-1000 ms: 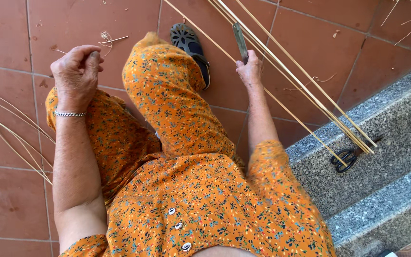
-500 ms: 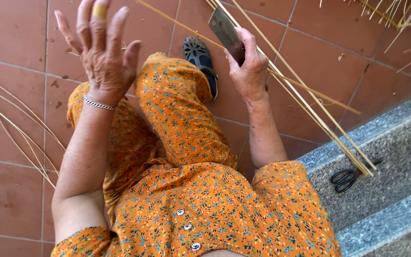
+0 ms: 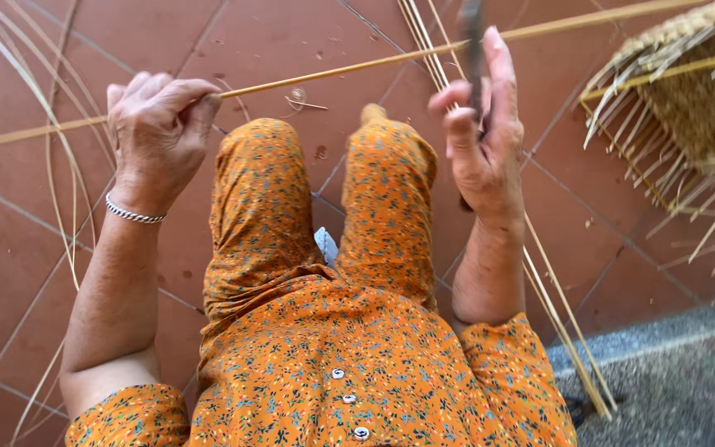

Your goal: The person sits on the tiled floor and uses a cleaver-style knife to split and shave thin rattan strips, drawing each strip against the blade to peel off thin layers and trim the ends, working the strips one at a time on their lap with woven basket frames visible nearby.

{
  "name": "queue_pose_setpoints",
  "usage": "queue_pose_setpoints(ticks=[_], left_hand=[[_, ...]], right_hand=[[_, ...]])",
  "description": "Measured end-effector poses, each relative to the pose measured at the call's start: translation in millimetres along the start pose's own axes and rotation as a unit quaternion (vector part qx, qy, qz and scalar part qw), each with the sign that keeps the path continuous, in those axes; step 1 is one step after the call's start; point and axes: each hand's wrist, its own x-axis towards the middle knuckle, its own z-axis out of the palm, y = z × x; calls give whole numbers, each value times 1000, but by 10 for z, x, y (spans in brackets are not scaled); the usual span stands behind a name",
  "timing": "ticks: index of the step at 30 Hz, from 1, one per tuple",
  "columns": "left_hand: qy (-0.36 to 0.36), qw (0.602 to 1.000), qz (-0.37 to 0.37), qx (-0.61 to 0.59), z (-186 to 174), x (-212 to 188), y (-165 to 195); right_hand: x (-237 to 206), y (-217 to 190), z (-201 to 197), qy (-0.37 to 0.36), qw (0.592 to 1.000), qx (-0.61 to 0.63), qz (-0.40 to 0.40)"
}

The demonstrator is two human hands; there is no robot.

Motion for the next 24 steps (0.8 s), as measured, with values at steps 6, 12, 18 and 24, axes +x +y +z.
queue_pose_setpoints(ticks=[6,12,18,24], left_hand=[[44,972,-179,-145,-155,-336,-260],[62,964,-171,-196,-82,-290,-198],[33,961,-149,-231,-50,-209,52],[4,958,-150,-243,-103,-229,211]], right_hand=[[244,-141,385,-174,917,330,140],[371,-192,1007,-235,860,362,272],[448,-169,1460,-247,821,432,280],[337,-160,1429,-249,838,406,268]])
